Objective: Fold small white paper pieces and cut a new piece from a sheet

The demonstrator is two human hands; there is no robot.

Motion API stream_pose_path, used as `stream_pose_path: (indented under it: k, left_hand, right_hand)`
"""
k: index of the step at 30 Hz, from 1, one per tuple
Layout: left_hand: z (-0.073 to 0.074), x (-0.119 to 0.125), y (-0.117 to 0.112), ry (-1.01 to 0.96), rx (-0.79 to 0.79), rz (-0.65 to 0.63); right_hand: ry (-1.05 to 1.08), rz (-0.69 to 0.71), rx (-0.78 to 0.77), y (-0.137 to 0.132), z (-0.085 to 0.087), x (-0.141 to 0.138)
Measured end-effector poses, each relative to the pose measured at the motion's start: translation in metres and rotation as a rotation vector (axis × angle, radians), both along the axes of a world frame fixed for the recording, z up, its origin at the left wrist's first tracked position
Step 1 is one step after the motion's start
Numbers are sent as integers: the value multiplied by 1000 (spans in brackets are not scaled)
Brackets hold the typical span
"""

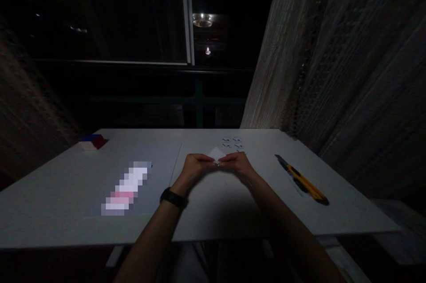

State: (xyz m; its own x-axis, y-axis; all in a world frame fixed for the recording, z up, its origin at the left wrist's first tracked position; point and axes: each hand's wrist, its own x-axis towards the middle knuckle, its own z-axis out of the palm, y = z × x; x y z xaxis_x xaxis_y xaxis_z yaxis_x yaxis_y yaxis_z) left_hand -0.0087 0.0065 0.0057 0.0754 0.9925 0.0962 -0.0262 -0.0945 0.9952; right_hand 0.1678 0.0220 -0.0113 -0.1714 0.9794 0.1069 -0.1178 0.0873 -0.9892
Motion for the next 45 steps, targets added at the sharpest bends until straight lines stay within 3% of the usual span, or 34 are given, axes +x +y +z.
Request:
stream_pose_path:
  k: [15, 33, 45]
  left_hand:
    - [7, 1, -4, 28, 10, 29]
    - [12, 1, -8, 155, 118, 117]
    - [14, 0, -8, 161, 130, 82]
  right_hand:
    - [-24, -40, 46, -2, 0, -1]
    - [-57, -50, 95, -9, 15, -4]
    - [-70, -126, 105, -6, 11, -5]
